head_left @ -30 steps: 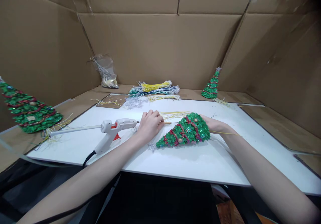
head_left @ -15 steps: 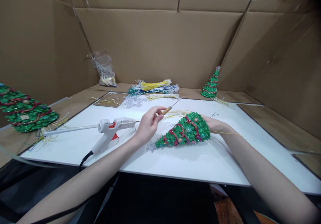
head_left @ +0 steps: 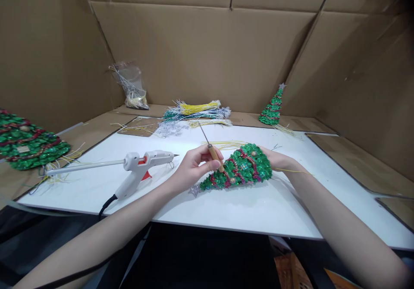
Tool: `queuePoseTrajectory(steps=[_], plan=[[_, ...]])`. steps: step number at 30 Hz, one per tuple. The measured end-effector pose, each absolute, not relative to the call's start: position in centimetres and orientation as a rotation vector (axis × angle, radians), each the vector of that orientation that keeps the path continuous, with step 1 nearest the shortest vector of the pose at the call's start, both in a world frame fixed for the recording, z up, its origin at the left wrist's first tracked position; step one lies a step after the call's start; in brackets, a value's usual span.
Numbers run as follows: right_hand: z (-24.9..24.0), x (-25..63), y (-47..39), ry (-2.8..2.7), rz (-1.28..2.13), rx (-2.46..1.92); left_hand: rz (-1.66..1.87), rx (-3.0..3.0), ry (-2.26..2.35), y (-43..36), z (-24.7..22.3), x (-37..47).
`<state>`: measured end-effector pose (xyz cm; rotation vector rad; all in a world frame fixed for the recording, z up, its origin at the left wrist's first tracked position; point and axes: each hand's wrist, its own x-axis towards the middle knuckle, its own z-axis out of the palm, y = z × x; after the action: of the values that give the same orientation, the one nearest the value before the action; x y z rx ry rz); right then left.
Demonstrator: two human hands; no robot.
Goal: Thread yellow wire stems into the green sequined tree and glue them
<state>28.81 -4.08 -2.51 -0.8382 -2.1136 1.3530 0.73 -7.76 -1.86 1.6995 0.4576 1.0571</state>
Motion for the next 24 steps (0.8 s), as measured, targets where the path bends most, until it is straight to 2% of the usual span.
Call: queuePoseTrajectory(steps=[10, 24], plan=[[-2.49, 28.69, -4.21, -2.111, 1.311, -0.846, 0.931, 1.844, 0.463, -7.83, -1.98, 0.76], [-2.51, 28.54, -4.11, -2.077, 1.287, -0.832, 0.957, 2.096, 0.435, -7.85, -1.57, 0.86]])
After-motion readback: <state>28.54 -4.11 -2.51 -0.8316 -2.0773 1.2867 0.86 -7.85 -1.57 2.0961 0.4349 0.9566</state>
